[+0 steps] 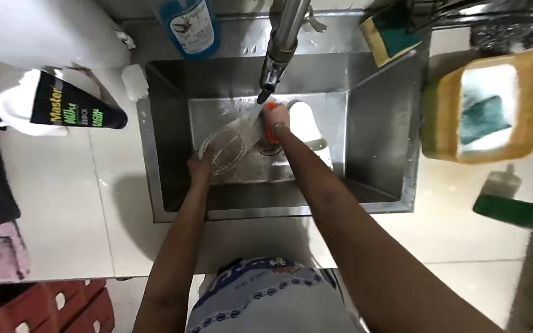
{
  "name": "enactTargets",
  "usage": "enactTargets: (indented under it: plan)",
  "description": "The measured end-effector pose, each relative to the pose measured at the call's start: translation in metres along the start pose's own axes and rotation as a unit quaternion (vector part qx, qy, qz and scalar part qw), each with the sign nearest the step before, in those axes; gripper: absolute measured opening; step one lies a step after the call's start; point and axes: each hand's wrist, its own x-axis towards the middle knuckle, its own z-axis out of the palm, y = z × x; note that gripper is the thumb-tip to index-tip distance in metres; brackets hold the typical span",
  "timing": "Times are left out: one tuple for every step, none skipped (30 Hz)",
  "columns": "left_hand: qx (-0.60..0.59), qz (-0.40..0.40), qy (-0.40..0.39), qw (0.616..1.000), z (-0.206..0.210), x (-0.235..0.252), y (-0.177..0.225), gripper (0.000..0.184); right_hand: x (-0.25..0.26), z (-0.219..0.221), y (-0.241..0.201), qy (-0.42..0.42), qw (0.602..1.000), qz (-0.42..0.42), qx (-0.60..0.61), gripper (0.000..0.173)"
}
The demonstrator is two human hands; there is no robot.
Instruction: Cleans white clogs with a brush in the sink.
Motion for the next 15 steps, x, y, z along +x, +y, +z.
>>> enactTargets:
  plan:
    - [-0.004, 0.000, -0.001, 1.000, 0.001, 0.000, -0.001, 0.056, 0.004, 0.000, 0.003, 0.022, 0.999, 0.030, 0.040, 0.058]
    - [-0.008, 0.000, 0.002, 1.000, 0.000, -0.001, -0.001, 0.055, 0.001, 0.003, 0.008, 0.034, 0.996, 0.049, 0.065, 0.059]
    - [-0.012, 0.003, 0.008, 1.000, -0.002, 0.001, 0.000, 0.053, -0.014, 0.008, 0.010, 0.030, 0.996, 0.044, 0.071, 0.058]
    - [-0.017, 0.003, 0.012, 1.000, -0.003, 0.005, 0.003, 0.053, -0.036, 0.012, 0.007, 0.006, 0.998, 0.011, 0.056, 0.056]
    - [-0.021, -0.002, 0.011, 1.000, -0.002, 0.009, 0.003, 0.054, -0.059, 0.016, 0.007, -0.036, 0.999, -0.027, 0.023, 0.054]
    - [-0.024, -0.007, 0.010, 1.000, -0.001, 0.011, 0.000, 0.054, -0.075, 0.021, 0.013, -0.073, 0.996, -0.056, 0.006, 0.050]
    - [-0.028, -0.012, 0.009, 1.000, 0.000, 0.014, -0.004, 0.054, -0.077, 0.023, 0.017, -0.091, 0.993, -0.069, -0.005, 0.051]
    - [-0.029, -0.020, 0.009, 0.999, 0.001, 0.015, -0.007, 0.055, -0.066, 0.018, 0.017, -0.091, 0.994, -0.065, -0.016, 0.052]
    - [-0.027, -0.027, 0.009, 0.999, -0.001, 0.013, -0.008, 0.055, -0.048, 0.010, 0.014, -0.080, 0.996, -0.046, -0.009, 0.056]
    - [-0.027, -0.028, 0.012, 0.999, -0.002, 0.012, -0.006, 0.055, -0.024, 0.005, 0.008, -0.046, 0.999, -0.018, 0.012, 0.056]
    - [-0.026, -0.027, 0.014, 0.999, -0.001, 0.009, -0.003, 0.053, -0.003, 0.002, 0.004, -0.010, 0.999, 0.017, 0.034, 0.055]
    - [-0.023, -0.025, 0.014, 0.999, 0.000, 0.007, -0.001, 0.051, 0.009, 0.001, 0.004, 0.012, 0.998, 0.038, 0.044, 0.054]
    - [-0.020, -0.022, 0.017, 0.999, 0.000, 0.007, 0.001, 0.050, 0.005, 0.000, 0.001, 0.014, 0.998, 0.040, 0.039, 0.053]
    - [-0.020, -0.017, 0.021, 0.999, 0.000, 0.009, 0.001, 0.050, -0.011, -0.002, -0.003, -0.003, 1.000, 0.022, 0.014, 0.053]
    - [-0.019, -0.012, 0.026, 0.999, 0.002, 0.012, 0.000, 0.049, -0.033, -0.002, -0.003, -0.032, 0.999, -0.007, -0.018, 0.053]
